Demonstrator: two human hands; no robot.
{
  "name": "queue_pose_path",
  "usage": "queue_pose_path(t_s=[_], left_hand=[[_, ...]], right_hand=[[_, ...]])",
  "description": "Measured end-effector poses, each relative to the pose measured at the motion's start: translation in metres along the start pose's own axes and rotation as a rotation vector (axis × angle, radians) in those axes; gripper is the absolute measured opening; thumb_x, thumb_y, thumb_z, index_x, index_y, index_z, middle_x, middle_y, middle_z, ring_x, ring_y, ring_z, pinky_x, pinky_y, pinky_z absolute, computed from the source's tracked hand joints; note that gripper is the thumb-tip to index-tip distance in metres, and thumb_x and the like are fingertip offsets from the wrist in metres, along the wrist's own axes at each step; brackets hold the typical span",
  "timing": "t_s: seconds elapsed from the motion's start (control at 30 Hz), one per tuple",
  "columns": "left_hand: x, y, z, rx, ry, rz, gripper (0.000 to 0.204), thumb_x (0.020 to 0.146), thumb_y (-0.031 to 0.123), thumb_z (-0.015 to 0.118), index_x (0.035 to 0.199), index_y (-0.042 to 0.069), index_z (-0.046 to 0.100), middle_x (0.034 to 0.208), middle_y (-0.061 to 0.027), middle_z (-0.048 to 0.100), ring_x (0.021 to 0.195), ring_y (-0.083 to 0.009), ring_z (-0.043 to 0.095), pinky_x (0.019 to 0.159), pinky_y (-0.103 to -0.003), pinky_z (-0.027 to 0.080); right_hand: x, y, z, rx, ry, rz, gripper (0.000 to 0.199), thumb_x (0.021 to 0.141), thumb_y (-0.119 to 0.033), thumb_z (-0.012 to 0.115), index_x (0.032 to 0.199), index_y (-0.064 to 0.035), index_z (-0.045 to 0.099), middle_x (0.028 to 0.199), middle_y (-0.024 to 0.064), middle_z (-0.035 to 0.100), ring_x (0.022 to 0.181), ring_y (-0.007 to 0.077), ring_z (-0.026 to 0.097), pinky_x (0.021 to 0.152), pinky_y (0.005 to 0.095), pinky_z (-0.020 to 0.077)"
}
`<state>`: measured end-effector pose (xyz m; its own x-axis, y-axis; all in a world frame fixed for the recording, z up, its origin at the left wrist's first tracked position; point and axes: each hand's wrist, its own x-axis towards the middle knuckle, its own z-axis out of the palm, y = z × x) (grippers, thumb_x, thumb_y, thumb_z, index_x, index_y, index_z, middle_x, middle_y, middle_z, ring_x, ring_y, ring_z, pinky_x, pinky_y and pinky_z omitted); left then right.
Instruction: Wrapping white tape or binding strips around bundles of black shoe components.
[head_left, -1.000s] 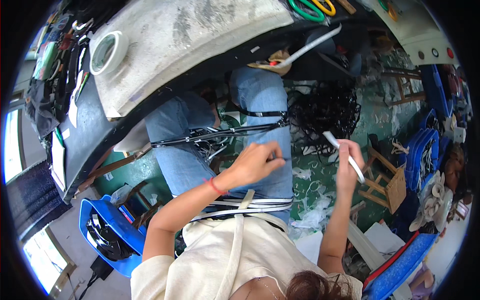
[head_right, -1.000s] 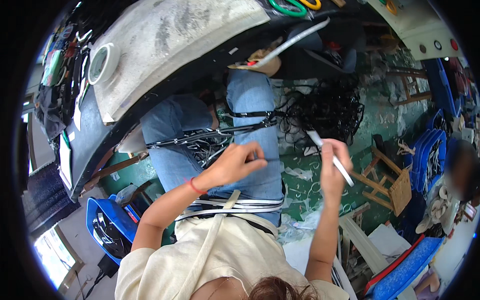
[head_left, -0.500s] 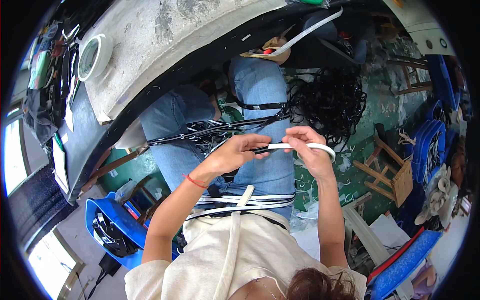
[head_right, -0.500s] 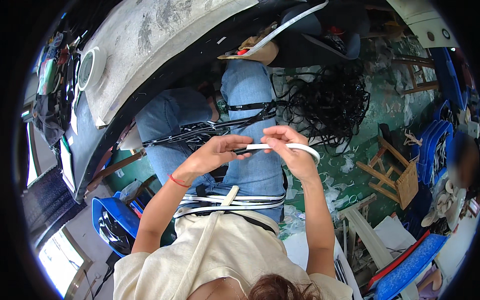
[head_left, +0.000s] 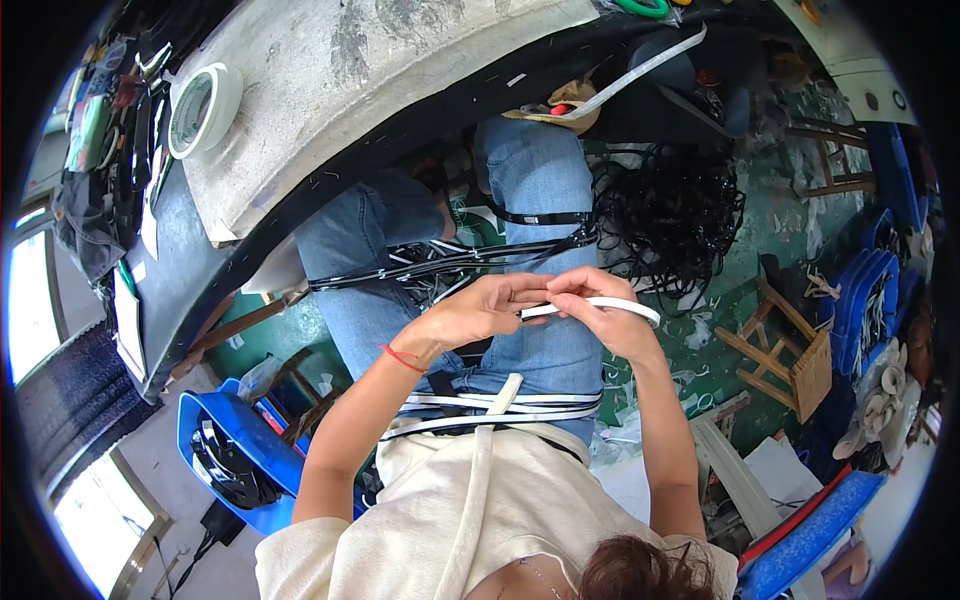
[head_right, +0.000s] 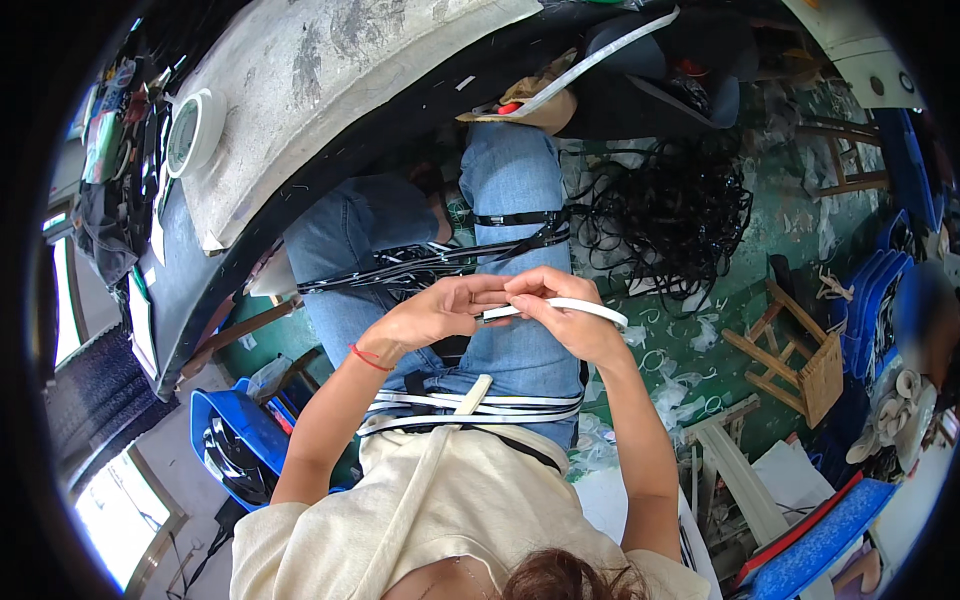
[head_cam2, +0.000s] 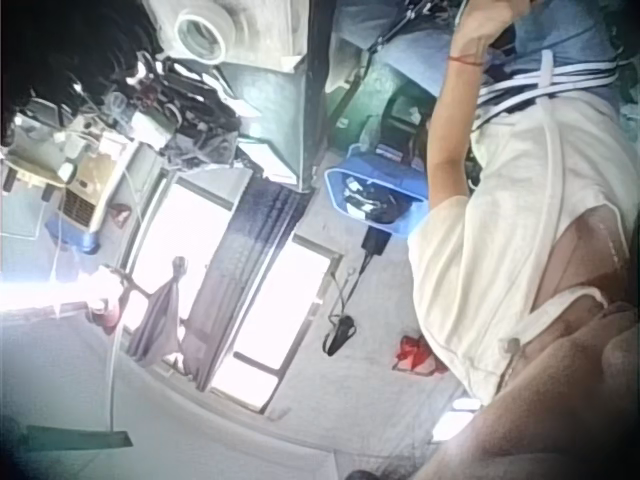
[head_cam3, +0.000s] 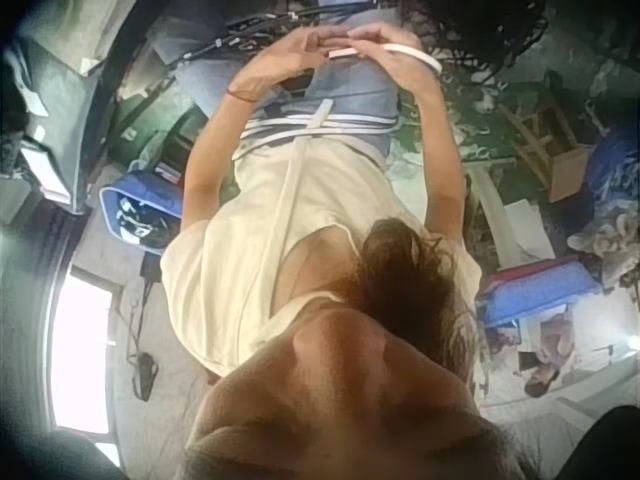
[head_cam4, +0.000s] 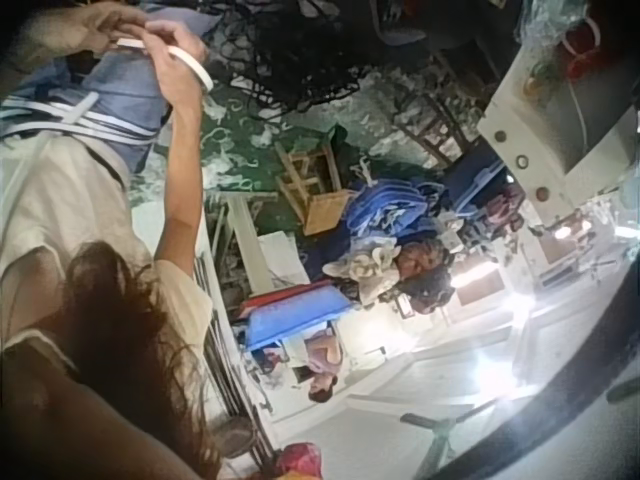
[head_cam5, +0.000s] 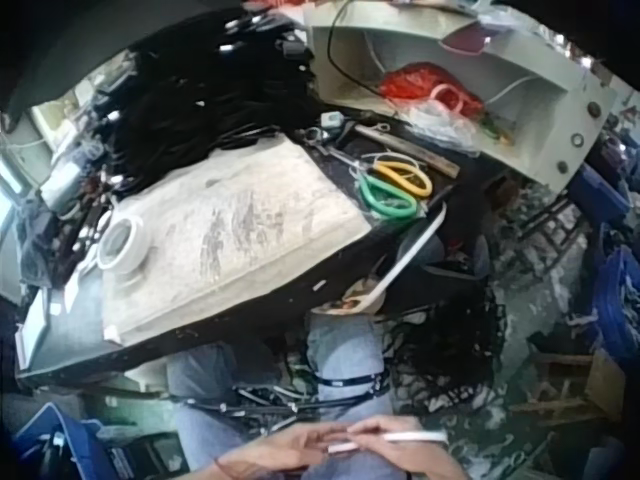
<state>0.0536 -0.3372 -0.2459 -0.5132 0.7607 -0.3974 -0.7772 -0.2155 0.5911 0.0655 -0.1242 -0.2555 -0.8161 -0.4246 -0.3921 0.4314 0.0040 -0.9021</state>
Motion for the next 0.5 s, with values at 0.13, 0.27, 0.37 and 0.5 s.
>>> queue_pose_path(t_s=[0.13, 0.27, 0.37, 0.5], left_hand=[[0.005, 0.003, 0.006, 0.080, 0.079, -0.067, 0.054, 0.082, -0.009, 0.048, 0.134, -0.008, 0.035, 0.133, -0.0175, 0.046, 0.125, -0.0219, 0.044, 0.106, -0.035, 0.036], [0.004, -0.003, 0.004, 0.147, 0.041, 0.007, 0.050, 0.087, -0.006, 0.050, 0.135, -0.008, 0.034, 0.134, -0.0177, 0.046, 0.124, -0.0206, 0.045, 0.102, -0.032, 0.039], [0.001, -0.003, 0.003, 0.236, 0.147, -0.041, 0.050, 0.086, -0.009, 0.049, 0.134, -0.007, 0.037, 0.132, -0.0183, 0.048, 0.123, -0.0187, 0.047, 0.099, -0.029, 0.041], [-0.002, -0.002, 0.003, 0.238, 0.173, -0.052, 0.050, 0.085, -0.009, 0.050, 0.133, -0.007, 0.039, 0.129, -0.0189, 0.052, 0.118, -0.0188, 0.051, 0.097, -0.028, 0.042]], right_hand=[[-0.001, -0.006, -0.002, -0.072, 0.000, 0.016, 0.017, 0.083, -0.001, 0.063, 0.100, 0.0028, 0.062, 0.088, 0.0062, 0.065, 0.072, 0.0087, 0.058, 0.067, 0.0218, 0.0492], [-0.004, -0.018, -0.002, -0.168, 0.054, -0.002, 0.020, 0.080, -0.002, 0.066, 0.100, 0.0015, 0.064, 0.089, 0.0059, 0.064, 0.073, 0.0082, 0.058, 0.065, 0.0217, 0.0481], [-0.014, -0.019, -0.024, -0.493, 0.204, -0.179, 0.025, 0.074, -0.006, 0.073, 0.097, -0.0011, 0.066, 0.090, 0.0052, 0.061, 0.076, 0.0101, 0.059, 0.065, 0.0223, 0.0489], [-0.020, -0.002, -0.038, -0.300, 0.181, -0.044, 0.015, 0.075, -0.008, 0.073, 0.088, -0.0027, 0.069, 0.087, 0.0032, 0.061, 0.075, 0.0097, 0.058, 0.062, 0.0223, 0.0460]])
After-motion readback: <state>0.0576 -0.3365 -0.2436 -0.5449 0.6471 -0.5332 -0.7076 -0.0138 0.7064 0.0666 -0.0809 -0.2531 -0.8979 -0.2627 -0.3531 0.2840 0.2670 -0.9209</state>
